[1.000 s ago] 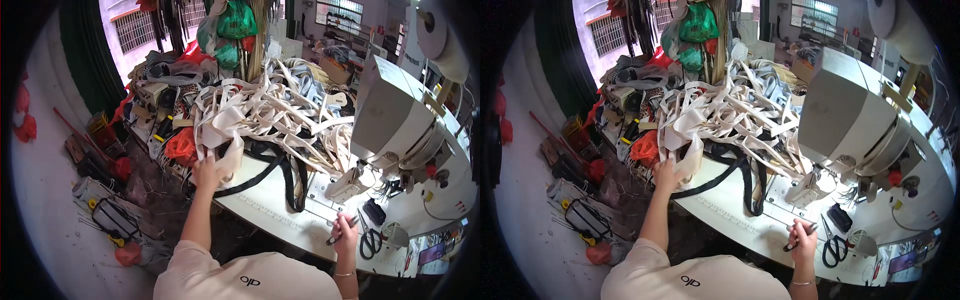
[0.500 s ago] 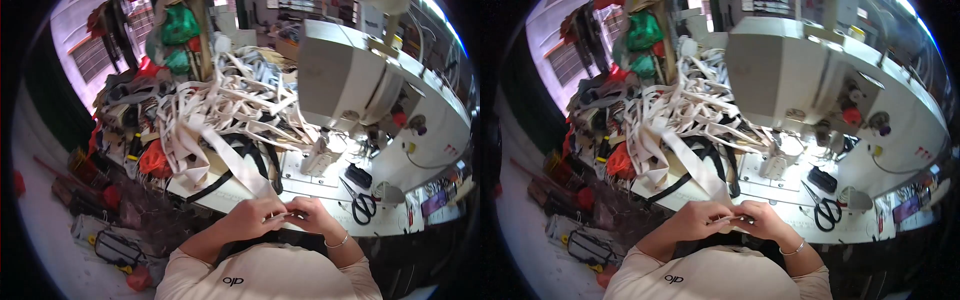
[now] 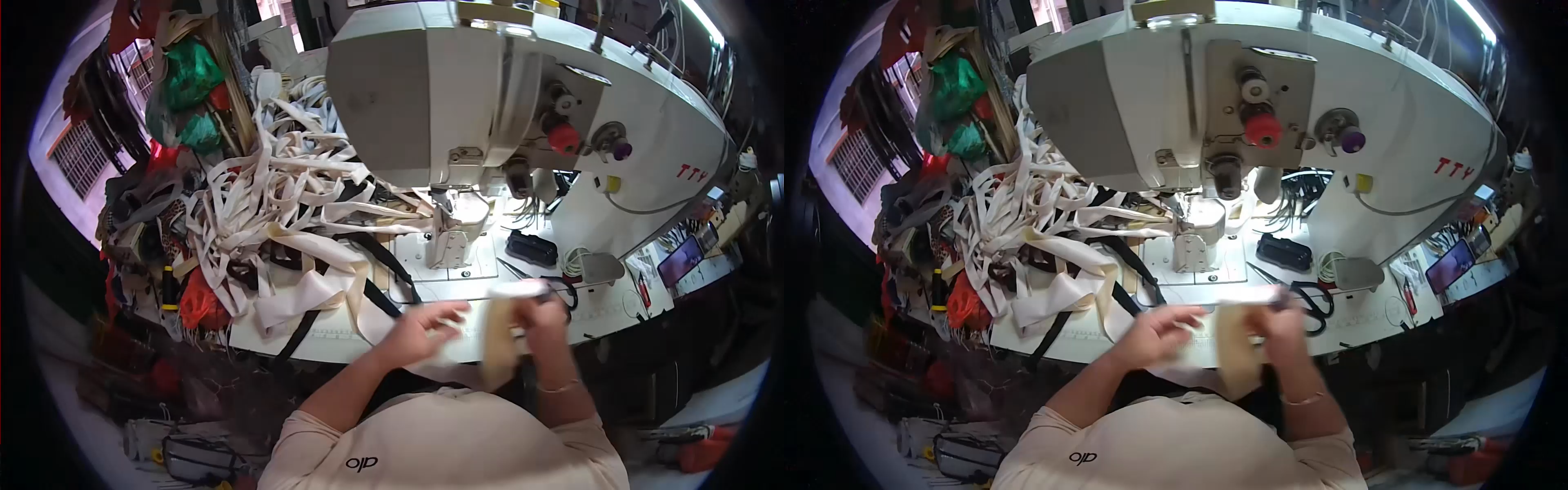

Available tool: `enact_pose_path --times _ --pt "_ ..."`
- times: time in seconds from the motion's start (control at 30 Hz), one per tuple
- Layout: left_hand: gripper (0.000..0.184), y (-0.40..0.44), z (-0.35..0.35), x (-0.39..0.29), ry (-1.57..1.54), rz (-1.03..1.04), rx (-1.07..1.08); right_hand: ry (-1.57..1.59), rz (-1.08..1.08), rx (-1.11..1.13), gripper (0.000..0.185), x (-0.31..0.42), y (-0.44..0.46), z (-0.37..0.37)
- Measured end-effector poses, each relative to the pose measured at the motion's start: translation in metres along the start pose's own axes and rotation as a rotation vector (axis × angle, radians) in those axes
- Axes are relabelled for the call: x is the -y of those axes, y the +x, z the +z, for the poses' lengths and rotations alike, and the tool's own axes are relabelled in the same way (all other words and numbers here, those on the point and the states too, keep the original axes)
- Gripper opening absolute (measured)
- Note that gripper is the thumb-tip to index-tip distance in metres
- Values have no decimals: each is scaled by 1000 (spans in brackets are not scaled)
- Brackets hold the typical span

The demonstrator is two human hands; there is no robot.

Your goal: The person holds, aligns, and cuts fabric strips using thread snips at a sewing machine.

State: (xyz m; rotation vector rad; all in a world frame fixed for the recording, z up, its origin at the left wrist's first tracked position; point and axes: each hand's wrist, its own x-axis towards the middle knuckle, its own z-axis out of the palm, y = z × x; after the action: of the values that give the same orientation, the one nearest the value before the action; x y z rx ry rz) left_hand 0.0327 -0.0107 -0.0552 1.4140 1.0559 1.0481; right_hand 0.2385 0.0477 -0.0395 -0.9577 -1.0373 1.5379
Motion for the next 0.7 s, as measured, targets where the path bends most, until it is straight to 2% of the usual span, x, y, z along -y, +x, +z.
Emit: enact_pose_path --times 0.07,0.17,0.2,0.33,0.37,0.5,0.7 --pt "38 9 0 2 -99 10 -33 215 206 250 24 -18 6 22" --pt "33 10 -7 8 -381 29 -201 285 219 256 19 -24 9 48" --pt "33 6 -9 7 -373 25 -208 293 224 262 19 -25 12 51" --pt "26 -8 -14 6 -919 -71 -237 280 339 342 18 -27 18 55" --pt "26 -7 -11 8 -920 -80 -230 283 340 331 18 -31 17 54" --pt "18 2 5 17 -259 13 -493 111 131 359 16 -57 14 55" --pt "13 4 -3 33 -433 4 -534 -164 127 396 18 -32 14 57"
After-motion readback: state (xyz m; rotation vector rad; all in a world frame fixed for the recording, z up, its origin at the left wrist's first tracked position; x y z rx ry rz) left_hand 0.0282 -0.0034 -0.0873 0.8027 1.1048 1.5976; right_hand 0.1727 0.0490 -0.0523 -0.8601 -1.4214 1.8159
